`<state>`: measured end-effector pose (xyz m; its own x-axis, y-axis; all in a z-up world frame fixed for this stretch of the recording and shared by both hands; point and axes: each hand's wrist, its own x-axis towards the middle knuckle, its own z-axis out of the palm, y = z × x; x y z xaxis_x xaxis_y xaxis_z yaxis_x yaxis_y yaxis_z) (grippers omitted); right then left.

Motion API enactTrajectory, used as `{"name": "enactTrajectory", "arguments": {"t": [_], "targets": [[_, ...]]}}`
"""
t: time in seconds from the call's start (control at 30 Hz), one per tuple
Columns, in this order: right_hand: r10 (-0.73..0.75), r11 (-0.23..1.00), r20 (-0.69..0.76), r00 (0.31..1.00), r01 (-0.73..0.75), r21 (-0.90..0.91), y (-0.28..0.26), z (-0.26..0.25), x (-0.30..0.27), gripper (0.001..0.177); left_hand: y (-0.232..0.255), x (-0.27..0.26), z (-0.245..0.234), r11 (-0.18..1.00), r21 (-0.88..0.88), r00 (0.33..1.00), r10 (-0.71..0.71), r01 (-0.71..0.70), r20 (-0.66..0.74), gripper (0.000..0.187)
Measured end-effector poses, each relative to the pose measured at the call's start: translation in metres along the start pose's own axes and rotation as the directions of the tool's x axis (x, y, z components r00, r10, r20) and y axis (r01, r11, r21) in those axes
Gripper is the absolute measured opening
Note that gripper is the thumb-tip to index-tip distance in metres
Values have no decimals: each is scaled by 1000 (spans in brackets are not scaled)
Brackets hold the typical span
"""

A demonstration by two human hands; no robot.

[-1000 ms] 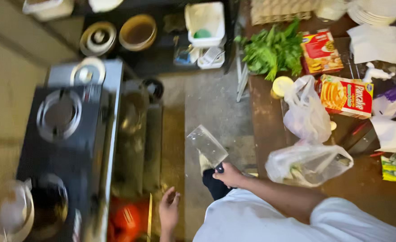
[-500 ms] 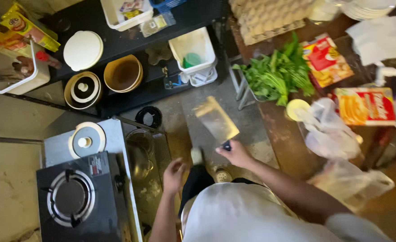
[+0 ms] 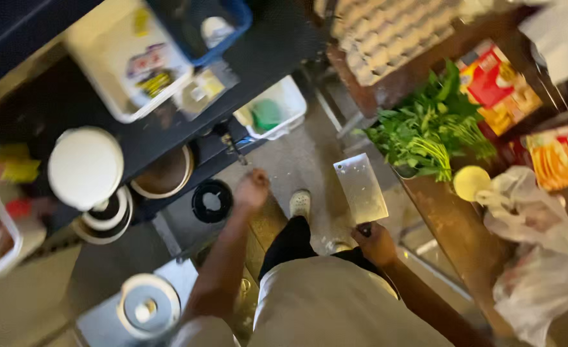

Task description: The person slices potatoes and tomatoes on a cutting board using a cleaver, then transfers the pieces into a bowl. The person also washes green chilies under a tap.

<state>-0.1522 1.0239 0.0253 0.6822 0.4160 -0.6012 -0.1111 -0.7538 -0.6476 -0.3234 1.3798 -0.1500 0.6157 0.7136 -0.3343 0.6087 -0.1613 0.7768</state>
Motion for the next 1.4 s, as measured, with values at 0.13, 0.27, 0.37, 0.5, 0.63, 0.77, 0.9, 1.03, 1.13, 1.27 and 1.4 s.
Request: {"name": "enactTrajectory", "arguments": {"t": [0.13,0.27,0.37,0.5,0.63,0.77,0.9,1.03,1.13,1.27,1.4], "targets": [[248,968,-69,966,-244,61,-22,2,-9,50,18,109,-4,698,563,877,468,-443,110,24],[342,936,-138,929,-325,132,-16,8,-26,50,40,183,12,940,219,963,-269,263,-2,42],[415,909,-211,885,-393,139,3,14,-39,49,52,213,29,978,112,984,-170,175,-57,61],[412,906,-252,875,-365,215,27,22,-55,42,66,215,62,963,269,990,56,-19,-128,56],[422,892,-248,872,-349,289,42,27,-54,37,79,199,76,879,376,953,300,-292,39,59],[439,892,-215,872,-396,216,47,25,-54,38,79,183,64,823,339,887,393,-457,242,69],[352,934,-262,899,-320,158,47,21,-54,38,62,185,56,837,332,896,365,-435,253,63],[407,912,-304,861,-399,91,49,23,-53,41,42,195,54,869,439,974,210,-228,89,53],[350,935,-310,884,-347,66,50,25,-49,45,35,202,47,883,465,991,0,62,-131,49],[327,941,-288,900,-339,9,47,27,-46,45,31,203,19,861,391,904,-163,326,-395,43],[236,956,-263,935,-272,-109,37,27,-37,42,40,216,-5,895,359,906,-103,265,-411,39]]}}
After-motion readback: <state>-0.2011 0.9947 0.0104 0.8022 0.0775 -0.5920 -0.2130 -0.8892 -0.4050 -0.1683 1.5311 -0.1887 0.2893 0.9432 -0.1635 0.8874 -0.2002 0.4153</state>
